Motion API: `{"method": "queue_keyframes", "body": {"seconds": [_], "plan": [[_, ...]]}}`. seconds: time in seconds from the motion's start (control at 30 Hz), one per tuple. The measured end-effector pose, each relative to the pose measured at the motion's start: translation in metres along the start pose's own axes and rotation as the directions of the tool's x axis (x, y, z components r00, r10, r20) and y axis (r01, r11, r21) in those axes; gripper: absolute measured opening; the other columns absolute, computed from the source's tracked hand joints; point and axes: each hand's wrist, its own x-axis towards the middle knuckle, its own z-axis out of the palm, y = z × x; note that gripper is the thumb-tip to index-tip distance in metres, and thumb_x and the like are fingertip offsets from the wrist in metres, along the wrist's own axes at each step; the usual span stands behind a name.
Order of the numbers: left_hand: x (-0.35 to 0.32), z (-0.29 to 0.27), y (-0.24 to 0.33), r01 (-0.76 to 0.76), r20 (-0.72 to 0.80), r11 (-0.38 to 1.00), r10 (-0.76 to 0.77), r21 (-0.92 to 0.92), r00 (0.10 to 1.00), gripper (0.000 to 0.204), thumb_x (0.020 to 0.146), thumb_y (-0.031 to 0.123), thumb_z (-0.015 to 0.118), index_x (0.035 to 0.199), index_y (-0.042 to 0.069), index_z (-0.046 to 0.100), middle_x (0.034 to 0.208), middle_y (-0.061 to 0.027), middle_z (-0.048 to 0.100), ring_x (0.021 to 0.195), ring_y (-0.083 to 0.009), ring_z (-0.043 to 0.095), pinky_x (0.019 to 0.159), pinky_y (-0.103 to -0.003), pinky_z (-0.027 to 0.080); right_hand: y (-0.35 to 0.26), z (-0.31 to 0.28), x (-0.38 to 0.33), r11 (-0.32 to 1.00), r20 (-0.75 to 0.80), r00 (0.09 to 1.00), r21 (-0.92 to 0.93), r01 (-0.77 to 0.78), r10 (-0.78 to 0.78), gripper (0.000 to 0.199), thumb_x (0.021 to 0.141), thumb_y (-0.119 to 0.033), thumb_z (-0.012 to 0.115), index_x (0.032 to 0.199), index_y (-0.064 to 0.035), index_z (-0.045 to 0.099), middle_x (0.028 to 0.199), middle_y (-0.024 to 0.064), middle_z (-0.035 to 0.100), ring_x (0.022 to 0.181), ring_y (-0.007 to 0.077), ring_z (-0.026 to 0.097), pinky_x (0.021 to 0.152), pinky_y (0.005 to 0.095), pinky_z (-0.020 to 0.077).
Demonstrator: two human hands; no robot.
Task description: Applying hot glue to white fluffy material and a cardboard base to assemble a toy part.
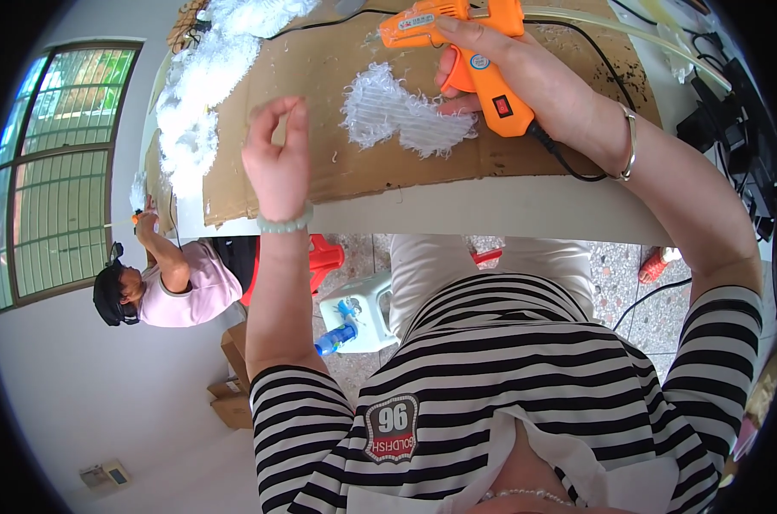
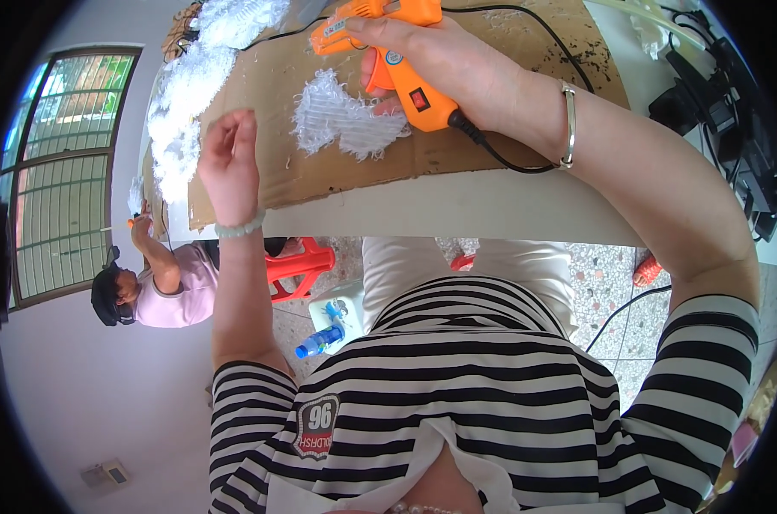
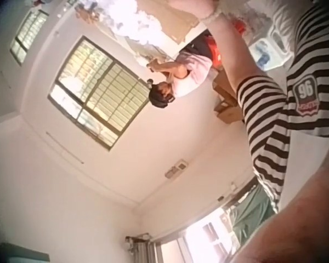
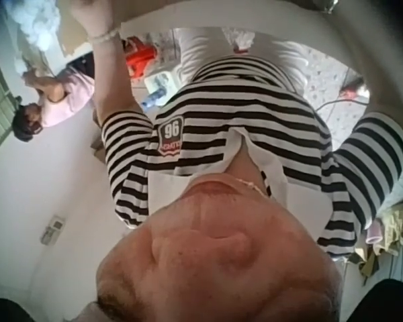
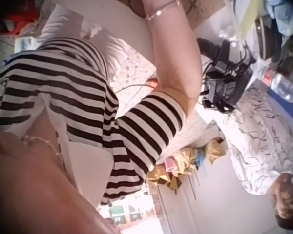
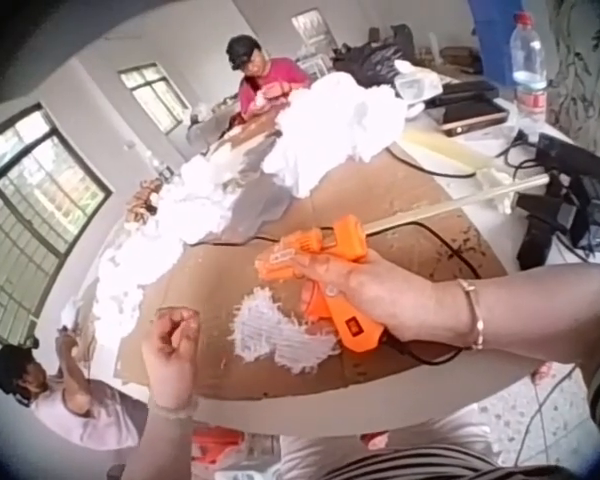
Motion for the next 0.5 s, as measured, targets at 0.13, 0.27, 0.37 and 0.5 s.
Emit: {"method": "queue_keyframes", "body": {"seconds": [0.13,0.27,0.37,0.5], "plan": [[-0.034,-0.011,0.009,-0.148,0.114,0.967,0.127,0.206,0.985,0.010,0.076,0.004,0.070,0.085,0.003,0.066,0.086,-0.0096,0.064,0.082,-0.0234,0.061,0.077,-0.032,0.048,-0.001,0.002,0.001,1.000,-0.013,1.000,0.007,-0.006,0.006,0.042,0.094,-0.042,0.050,0.105,-0.0016,0.054,0.086,0.0062,0.056,0.082,0.0152,0.060,0.077,0.0304,0.0561],[-0.047,0.005,0.026,-0.264,0.205,0.889,0.199,0.374,0.958,0.012,0.071,0.004,0.071,0.083,0.005,0.067,0.082,-0.0083,0.065,0.080,-0.0273,0.058,0.077,-0.037,0.046,0.008,-0.012,0.010,0.992,0.091,0.995,0.119,-0.047,0.036,0.032,0.099,-0.028,0.045,0.118,-0.0042,0.054,0.091,0.0071,0.058,0.081,0.0169,0.060,0.070,0.0300,0.0535],[-0.043,0.010,0.023,-0.299,0.199,0.869,0.237,0.394,0.951,0.012,0.069,0.004,0.071,0.081,0.006,0.067,0.079,-0.0074,0.064,0.081,-0.0288,0.057,0.076,-0.038,0.045,0.002,0.000,0.001,1.000,0.008,1.000,0.029,-0.008,0.008,0.042,0.094,-0.041,0.051,0.106,-0.0015,0.054,0.086,0.0063,0.057,0.083,0.0149,0.060,0.077,0.0307,0.0562],[-0.037,0.016,0.027,-0.398,0.233,0.809,0.326,0.434,0.916,0.007,0.070,0.005,0.069,0.076,0.007,0.067,0.078,-0.0063,0.063,0.083,-0.0286,0.057,0.078,-0.039,0.043,0.003,-0.003,0.003,1.000,0.041,0.999,0.004,0.019,-0.019,0.042,0.093,-0.041,0.052,0.106,-0.0014,0.054,0.087,0.0066,0.057,0.083,0.0150,0.060,0.077,0.0305,0.0559]]}}
